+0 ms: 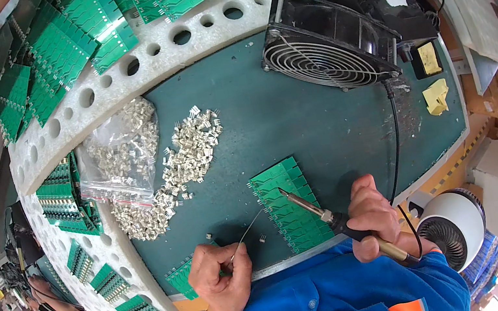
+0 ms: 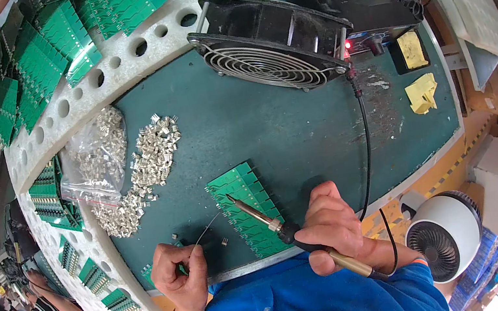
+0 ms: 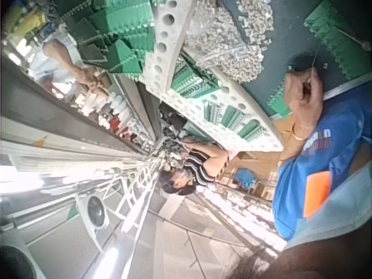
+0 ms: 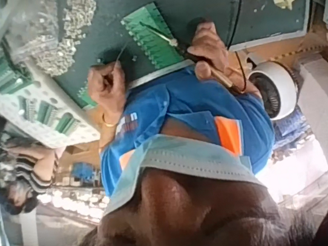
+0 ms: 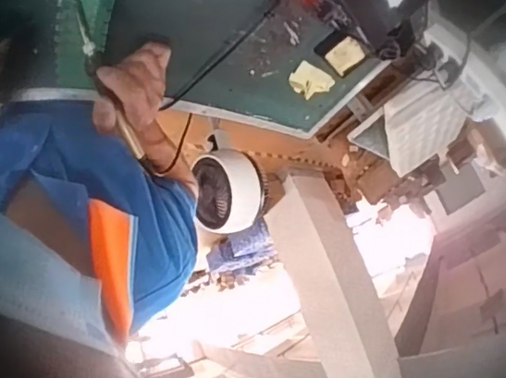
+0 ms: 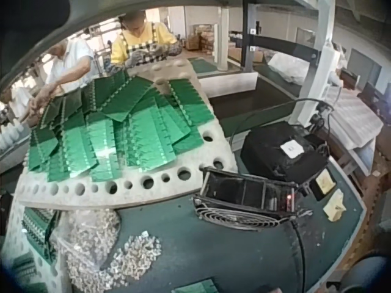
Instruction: The person solders electronic components onto a circuit board using a soldering iron and solder wire, then turns and holds the board by hand.
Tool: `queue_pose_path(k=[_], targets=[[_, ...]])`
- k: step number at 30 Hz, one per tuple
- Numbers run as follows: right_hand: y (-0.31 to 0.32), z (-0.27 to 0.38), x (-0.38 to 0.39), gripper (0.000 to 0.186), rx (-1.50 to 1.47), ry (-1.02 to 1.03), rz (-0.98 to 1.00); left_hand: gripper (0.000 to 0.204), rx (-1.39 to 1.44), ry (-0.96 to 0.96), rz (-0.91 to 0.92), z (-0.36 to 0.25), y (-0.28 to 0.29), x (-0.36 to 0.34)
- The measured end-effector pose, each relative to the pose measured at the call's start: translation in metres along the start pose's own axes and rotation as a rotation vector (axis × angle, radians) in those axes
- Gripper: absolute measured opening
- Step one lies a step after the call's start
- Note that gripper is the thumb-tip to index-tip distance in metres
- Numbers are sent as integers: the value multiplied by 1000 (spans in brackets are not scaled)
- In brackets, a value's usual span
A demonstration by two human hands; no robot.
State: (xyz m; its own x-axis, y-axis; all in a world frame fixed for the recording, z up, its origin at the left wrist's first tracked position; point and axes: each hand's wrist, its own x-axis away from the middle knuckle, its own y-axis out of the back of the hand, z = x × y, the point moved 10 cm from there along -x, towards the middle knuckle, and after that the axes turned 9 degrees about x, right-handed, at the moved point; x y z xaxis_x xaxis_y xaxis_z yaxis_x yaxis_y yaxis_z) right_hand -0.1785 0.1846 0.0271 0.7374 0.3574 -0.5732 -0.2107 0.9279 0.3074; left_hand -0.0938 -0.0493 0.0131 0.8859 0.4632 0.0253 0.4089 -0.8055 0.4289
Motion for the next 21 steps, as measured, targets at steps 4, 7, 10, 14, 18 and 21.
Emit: queue_pose_path(k=[4,7,10,14,18,21], targets=[[-3,-1,-1,29,13,-14,42,16,-8,5,-5,0,0,2],[-5,0,-5,26,28,-4,44,16,-46,-17,-22,-1,2,5],[-6,8,-4,22,39,15,71,13,-27,-138,-45,-8,3,10],[-8,20,2,20,22,31,105,14,-4,-160,-89,-5,2,16],[-9,22,7,22,42,28,90,14,12,-210,-131,-8,2,19],[-11,22,8,21,64,44,82,15,23,-136,-138,-6,0,20]])
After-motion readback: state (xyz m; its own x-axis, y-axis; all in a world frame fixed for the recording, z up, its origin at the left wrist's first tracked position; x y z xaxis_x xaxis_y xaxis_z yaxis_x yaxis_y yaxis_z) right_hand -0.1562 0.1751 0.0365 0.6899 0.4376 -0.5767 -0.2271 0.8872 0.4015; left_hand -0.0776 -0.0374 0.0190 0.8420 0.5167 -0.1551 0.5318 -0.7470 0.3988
